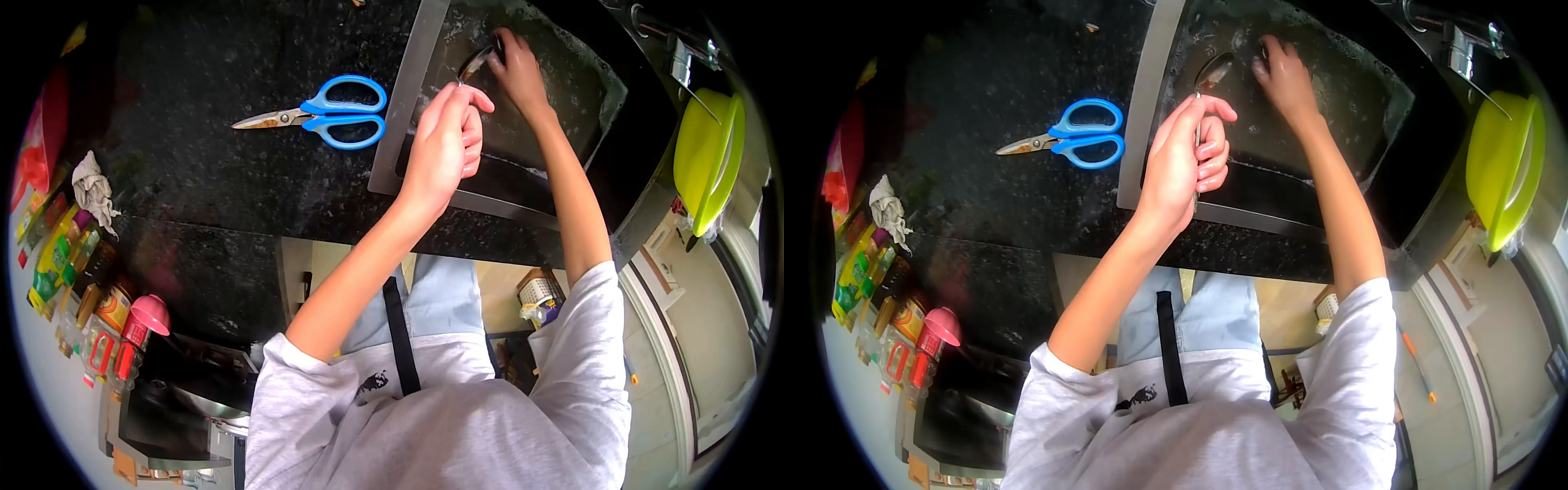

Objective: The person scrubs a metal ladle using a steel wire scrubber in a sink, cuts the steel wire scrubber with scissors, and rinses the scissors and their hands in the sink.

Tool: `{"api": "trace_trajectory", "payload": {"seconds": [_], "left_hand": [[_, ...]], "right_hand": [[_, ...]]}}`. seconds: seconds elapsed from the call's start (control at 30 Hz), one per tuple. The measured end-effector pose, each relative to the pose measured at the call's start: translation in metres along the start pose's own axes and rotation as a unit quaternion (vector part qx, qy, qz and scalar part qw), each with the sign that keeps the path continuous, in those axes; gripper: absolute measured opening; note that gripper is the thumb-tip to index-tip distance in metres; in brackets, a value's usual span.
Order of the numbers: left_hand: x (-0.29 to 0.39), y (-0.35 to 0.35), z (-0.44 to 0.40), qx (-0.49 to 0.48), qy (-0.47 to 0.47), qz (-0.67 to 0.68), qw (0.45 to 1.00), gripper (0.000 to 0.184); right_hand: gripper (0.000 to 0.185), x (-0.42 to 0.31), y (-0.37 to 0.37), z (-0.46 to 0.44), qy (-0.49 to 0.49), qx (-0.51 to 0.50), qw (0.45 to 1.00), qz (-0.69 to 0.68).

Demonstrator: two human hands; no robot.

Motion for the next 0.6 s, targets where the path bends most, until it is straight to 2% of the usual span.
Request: {"api": "trace_trajectory", "payload": {"seconds": [0.07,0.1,0.13,0.17,0.2,0.23,0.3,0.33,0.37,0.43,0.5,0.57,0.6], "left_hand": [[0.000,0.000,0.000,0.022,0.005,0.008,1.000,0.026],[0.000,0.003,0.000,0.045,0.009,0.014,0.999,0.026],[-0.002,0.005,-0.002,0.047,0.011,0.015,0.999,0.026],[0.001,0.007,-0.003,0.058,-0.019,-0.016,0.998,0.026],[0.003,0.008,-0.004,0.067,-0.048,-0.047,0.995,0.025],[-0.001,0.009,-0.007,0.067,-0.043,-0.047,0.996,0.025],[0.013,0.013,-0.007,0.146,-0.140,-0.207,0.957,0.025],[0.029,0.006,0.000,0.162,-0.227,-0.281,0.918,0.024],[0.029,0.007,0.007,0.163,-0.225,-0.282,0.918,0.024],[0.028,0.004,0.036,0.174,-0.138,-0.273,0.936,0.024],[0.025,0.015,0.069,0.207,-0.147,-0.289,0.923,0.025],[0.016,0.036,0.092,0.251,-0.145,-0.307,0.907,0.025],[0.023,0.041,0.105,0.297,-0.183,-0.353,0.868,0.021]], "right_hand": [[0.047,0.003,0.006,0.013,-0.155,-0.025,0.964,-0.217],[0.047,-0.006,0.018,0.016,-0.156,-0.028,0.963,-0.218],[0.043,-0.016,0.039,0.017,-0.129,0.034,0.955,-0.264],[0.038,-0.026,0.062,0.020,-0.103,0.097,0.941,-0.307],[0.032,-0.032,0.074,0.024,-0.130,0.095,0.926,-0.341],[0.032,-0.041,0.086,0.028,-0.134,0.093,0.926,-0.341],[0.027,-0.067,0.115,0.028,-0.058,0.103,0.941,-0.317],[0.027,-0.076,0.124,0.030,-0.060,0.104,0.940,-0.318],[0.026,-0.085,0.132,0.030,-0.053,0.112,0.936,-0.330],[0.025,-0.098,0.143,0.030,-0.042,0.117,0.929,-0.348],[0.024,-0.107,0.144,0.030,-0.073,0.112,0.917,-0.376],[0.022,-0.119,0.134,0.028,-0.038,0.070,0.926,-0.368],[0.022,-0.129,0.133,0.025,-0.015,0.056,0.931,-0.360]]}}
Point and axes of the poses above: each hand's wrist, its own z-axis away from the middle knuckle, its own y-axis out of the back of the hand, x = y × z, the point moved 9 cm from there along -z, towards the middle knuckle, and after that the axes turned 12 degrees about y, right-handed, at the moved point
